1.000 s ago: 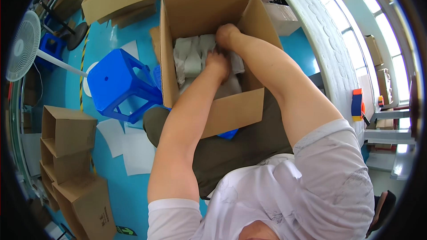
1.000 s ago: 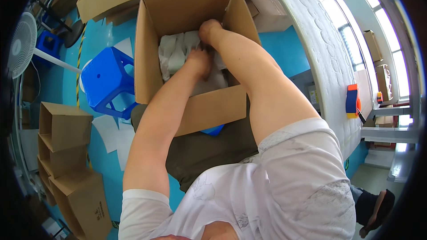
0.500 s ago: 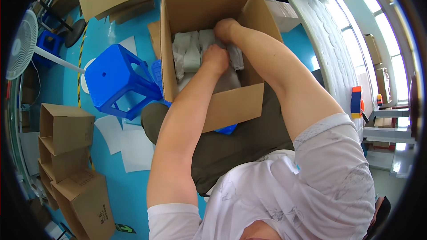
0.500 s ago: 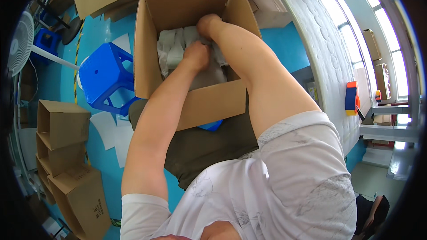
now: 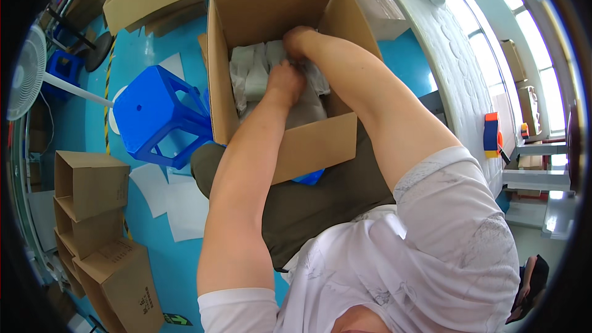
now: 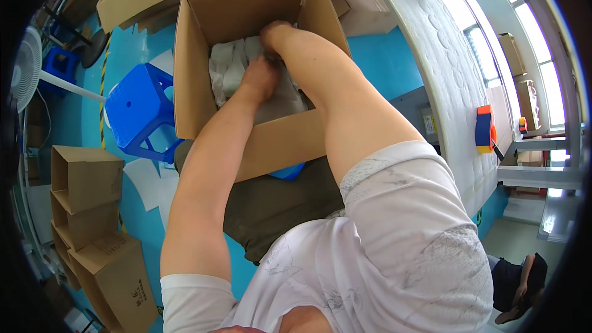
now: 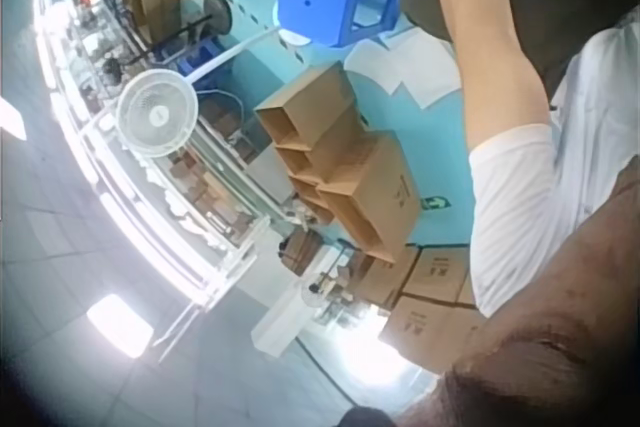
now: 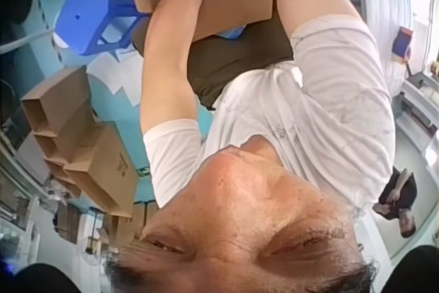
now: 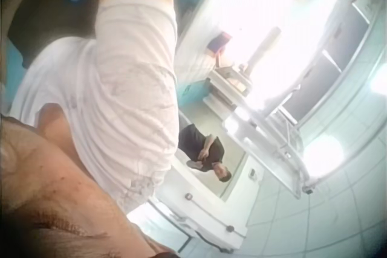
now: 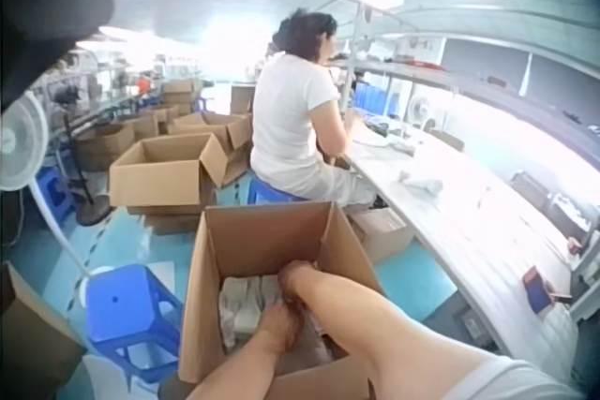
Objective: Packing wrapped components into cardboard boxes with foam padding.
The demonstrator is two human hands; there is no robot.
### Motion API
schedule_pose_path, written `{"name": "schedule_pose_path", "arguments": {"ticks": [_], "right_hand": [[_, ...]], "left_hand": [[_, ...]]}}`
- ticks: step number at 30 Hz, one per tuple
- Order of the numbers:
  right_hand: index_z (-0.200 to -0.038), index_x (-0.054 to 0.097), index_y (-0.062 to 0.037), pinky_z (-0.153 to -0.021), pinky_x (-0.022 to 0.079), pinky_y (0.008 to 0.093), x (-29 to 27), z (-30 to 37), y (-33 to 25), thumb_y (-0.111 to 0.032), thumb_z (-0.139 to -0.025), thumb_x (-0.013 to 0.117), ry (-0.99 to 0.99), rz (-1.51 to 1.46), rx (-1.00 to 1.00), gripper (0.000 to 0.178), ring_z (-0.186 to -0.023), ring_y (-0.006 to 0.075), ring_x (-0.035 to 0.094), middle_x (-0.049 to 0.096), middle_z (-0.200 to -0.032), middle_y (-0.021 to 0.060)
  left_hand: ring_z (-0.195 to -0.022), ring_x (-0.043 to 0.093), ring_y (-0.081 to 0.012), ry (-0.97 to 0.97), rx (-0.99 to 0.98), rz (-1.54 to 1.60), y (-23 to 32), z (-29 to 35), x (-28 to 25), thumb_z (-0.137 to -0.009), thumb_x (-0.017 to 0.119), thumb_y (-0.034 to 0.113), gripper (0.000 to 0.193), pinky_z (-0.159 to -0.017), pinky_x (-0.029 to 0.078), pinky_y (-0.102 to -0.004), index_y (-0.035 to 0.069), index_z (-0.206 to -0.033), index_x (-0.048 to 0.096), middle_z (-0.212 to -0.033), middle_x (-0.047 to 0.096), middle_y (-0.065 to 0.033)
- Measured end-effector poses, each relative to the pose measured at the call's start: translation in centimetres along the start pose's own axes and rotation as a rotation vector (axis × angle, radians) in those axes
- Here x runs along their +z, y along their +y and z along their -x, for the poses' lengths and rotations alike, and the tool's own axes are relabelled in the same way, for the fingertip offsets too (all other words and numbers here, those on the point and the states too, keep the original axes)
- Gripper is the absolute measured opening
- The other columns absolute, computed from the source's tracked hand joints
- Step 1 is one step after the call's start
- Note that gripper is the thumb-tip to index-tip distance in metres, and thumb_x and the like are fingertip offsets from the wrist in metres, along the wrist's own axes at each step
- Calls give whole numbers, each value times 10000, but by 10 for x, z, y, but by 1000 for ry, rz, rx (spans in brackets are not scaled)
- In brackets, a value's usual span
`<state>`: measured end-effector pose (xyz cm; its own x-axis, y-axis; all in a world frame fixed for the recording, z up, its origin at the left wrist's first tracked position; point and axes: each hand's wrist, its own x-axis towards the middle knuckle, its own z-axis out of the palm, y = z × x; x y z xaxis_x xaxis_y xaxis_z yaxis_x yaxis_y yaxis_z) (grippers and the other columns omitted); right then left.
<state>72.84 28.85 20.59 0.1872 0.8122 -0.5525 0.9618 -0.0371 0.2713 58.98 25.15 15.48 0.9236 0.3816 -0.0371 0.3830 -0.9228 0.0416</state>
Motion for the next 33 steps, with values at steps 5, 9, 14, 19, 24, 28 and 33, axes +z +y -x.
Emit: {"name": "schedule_pose_path", "arguments": {"ticks": [5, 9, 14, 19, 24, 28, 33], "right_hand": [[-1093, 788, -91, -951, 556, 447, 3, -1, -4, -217, -743, 788, 36, 57, 32, 372, -1122, 315, 702, 740, -1181, 139], [-1095, 790, -96, -958, 553, 436, 6, -11, -3, -246, -751, 798, 6, 108, 32, 376, -1106, 309, 707, 744, -1172, 133], [-1064, 797, -85, -976, 545, 413, -18, -7, 23, -319, -672, 893, -31, 207, -118, 467, -1089, 314, 704, 748, -1147, 141], [-1049, 790, -60, -961, 554, 416, -33, 5, 39, -326, -677, 908, -53, 276, -108, 473, -1068, 319, 708, 755, -1097, 152], [-1011, 770, -40, -819, 587, 383, -130, 67, -2, -291, -809, 839, -255, 257, -73, 330, -908, 297, 734, 758, -1018, 152], [-1043, 751, -11, -721, 588, 461, -184, 155, -17, -366, -982, 618, -128, 100, -92, 384, -810, 274, 737, 762, -960, 148], [-1001, 750, -47, -681, 566, 366, -122, 232, 14, -237, -875, 791, 847, -332, -369, 232, -760, 267, 719, 747, -898, 122]], "left_hand": [[-1139, 620, -277, 31, -87, 122, 2, -6, 16, -940, 510, 194, 299, -880, 518, -416, 75, -1095, 737, -1138, 729, -85], [-1121, 615, -261, 104, -30, -6, 2, -5, 31, -946, 494, 223, 326, -860, 500, -406, 98, -1095, 756, -1138, 731, -67], [-1117, 607, -241, 0, 18, -174, 7, 6, 11, -946, 531, 196, 304, -866, 482, -376, 112, -1101, 778, -1154, 723, -36], [-1136, 613, -266, 10, -3, -122, 16, -3, -5, -927, 579, 154, 283, -914, 502, -386, 57, -1150, 724, -1204, 684, -84], [-1141, 624, -291, -38, -46, -12, 11, 15, -22, -898, 624, 119, 297, -920, 538, -400, 0, -1163, 687, -1194, 663, -144], [-1098, 637, -297, -37, -11, -53, 4, 21, -5, -868, 643, 101, 208, -869, 561, -418, 13, -1029, 742, -1140, 665, -147], [-1062, 638, -302, 42, 19, -77, 2, 17, -10, -841, 648, 98, 149, -814, 575, -415, 49, -909, 771, -1085, 661, -129]]}}
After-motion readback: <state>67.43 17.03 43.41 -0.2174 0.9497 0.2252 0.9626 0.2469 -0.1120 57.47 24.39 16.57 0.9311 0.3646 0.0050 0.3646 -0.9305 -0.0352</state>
